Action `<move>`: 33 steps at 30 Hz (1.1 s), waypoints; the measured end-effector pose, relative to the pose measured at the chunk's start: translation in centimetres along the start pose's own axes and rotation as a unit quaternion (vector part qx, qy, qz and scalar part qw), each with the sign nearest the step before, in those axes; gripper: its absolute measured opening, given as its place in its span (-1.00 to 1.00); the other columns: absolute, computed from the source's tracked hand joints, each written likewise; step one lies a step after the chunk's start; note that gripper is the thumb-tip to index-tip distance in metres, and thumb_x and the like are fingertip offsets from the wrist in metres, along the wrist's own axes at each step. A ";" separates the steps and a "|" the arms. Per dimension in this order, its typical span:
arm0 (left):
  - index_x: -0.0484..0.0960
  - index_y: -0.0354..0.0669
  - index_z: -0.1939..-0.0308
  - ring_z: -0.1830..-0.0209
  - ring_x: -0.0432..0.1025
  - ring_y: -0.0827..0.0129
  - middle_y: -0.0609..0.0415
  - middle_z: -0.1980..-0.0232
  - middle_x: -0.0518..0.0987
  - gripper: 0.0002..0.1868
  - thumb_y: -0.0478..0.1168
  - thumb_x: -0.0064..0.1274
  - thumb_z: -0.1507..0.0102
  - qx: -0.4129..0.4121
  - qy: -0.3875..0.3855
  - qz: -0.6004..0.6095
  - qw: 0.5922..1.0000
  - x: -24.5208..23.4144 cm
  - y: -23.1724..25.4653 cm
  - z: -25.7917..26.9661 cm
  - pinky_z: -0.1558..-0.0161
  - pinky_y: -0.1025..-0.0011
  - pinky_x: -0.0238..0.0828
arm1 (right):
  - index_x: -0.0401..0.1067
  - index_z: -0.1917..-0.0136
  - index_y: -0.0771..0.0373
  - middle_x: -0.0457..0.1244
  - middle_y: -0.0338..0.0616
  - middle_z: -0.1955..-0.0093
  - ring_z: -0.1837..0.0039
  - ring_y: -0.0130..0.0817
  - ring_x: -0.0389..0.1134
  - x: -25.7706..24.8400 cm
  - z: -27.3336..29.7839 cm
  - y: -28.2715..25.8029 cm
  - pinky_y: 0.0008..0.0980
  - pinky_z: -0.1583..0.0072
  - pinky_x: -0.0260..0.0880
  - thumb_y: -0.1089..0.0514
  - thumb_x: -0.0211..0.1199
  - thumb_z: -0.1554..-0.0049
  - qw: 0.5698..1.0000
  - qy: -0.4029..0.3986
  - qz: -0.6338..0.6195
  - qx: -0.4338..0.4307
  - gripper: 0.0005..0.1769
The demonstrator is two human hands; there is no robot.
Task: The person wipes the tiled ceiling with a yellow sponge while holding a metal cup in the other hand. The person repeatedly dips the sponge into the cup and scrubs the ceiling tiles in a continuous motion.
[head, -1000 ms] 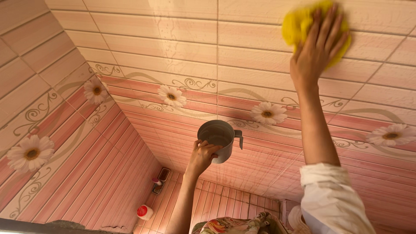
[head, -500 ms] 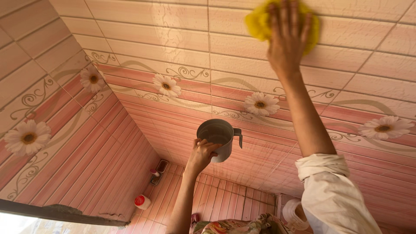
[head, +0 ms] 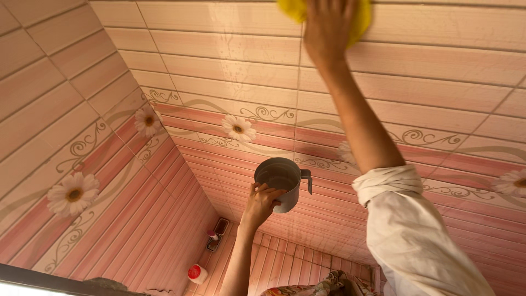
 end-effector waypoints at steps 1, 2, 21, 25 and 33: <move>0.72 0.02 -0.04 0.10 0.48 0.28 0.18 0.21 0.71 -0.64 -0.27 0.24 -0.15 0.003 -0.003 -0.002 1.000 -0.3 -0.5 0.1 -0.24 -0.01 0.23 | 0.13 -0.65 0.18 -0.11 -0.03 -0.69 -0.69 -0.05 -0.15 1.0 0.6 -2.2 0.24 -0.61 -0.34 0.37 0.08 -0.26 1.000 -0.014 0.007 -0.019 -0.29; 0.72 0.02 -0.04 0.10 0.48 0.27 0.18 0.20 0.71 -0.64 -0.26 0.25 -0.15 0.007 -0.005 -0.002 1.000 -0.5 -1.0 0.0 -0.23 -0.01 0.23 | 0.11 -0.69 0.15 -0.14 -0.05 -0.72 -0.72 -0.08 -0.18 1.8 1.6 -4.1 0.23 -0.62 -0.35 0.37 0.07 -0.26 0.999 -0.028 0.016 -0.040 -0.25; 0.71 0.01 -0.05 0.07 0.47 0.28 0.14 0.21 0.70 -0.56 -0.24 0.32 -0.07 0.055 -0.051 0.026 0.997 -3.4 -7.0 2.2 -0.23 0.06 0.22 | -0.03 -0.75 0.11 -0.29 -0.09 -0.79 -0.81 -0.15 -0.38 2.8 1.7 -9.0 0.22 -0.64 -0.58 0.36 0.14 -0.30 0.998 -0.038 0.036 -0.035 -0.17; 0.71 0.01 -0.06 0.08 0.47 0.30 0.16 0.19 0.71 -0.55 -0.25 0.32 -0.06 0.062 -0.054 0.033 0.996 -3.2 -7.6 2.7 -0.23 0.05 0.22 | -0.02 -0.74 -0.07 -0.24 -0.18 -0.78 -0.74 -0.20 -0.32 7.8 7.8 -15.4 0.17 -0.61 -0.49 0.28 0.09 -0.20 0.983 -0.118 0.074 -0.117 -0.12; 0.72 0.00 -0.03 0.09 0.49 0.29 0.15 0.22 0.71 -0.58 -0.26 0.33 -0.07 0.064 -0.057 0.046 0.995 -3.6 -8.5 3.0 -0.25 0.04 0.22 | 0.05 -0.70 -0.08 -0.14 -0.26 -0.76 -0.73 -0.26 -0.17 6.5 22.1 -12.2 0.14 -0.62 -0.35 0.12 0.06 -0.30 0.972 -0.170 0.090 -0.134 -0.27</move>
Point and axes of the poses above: each hand's wrist, its own z-axis away from the middle knuckle, its own x-axis out of the palm, y = z × x, the point moved 7 cm from there along -z, towards the middle knuckle
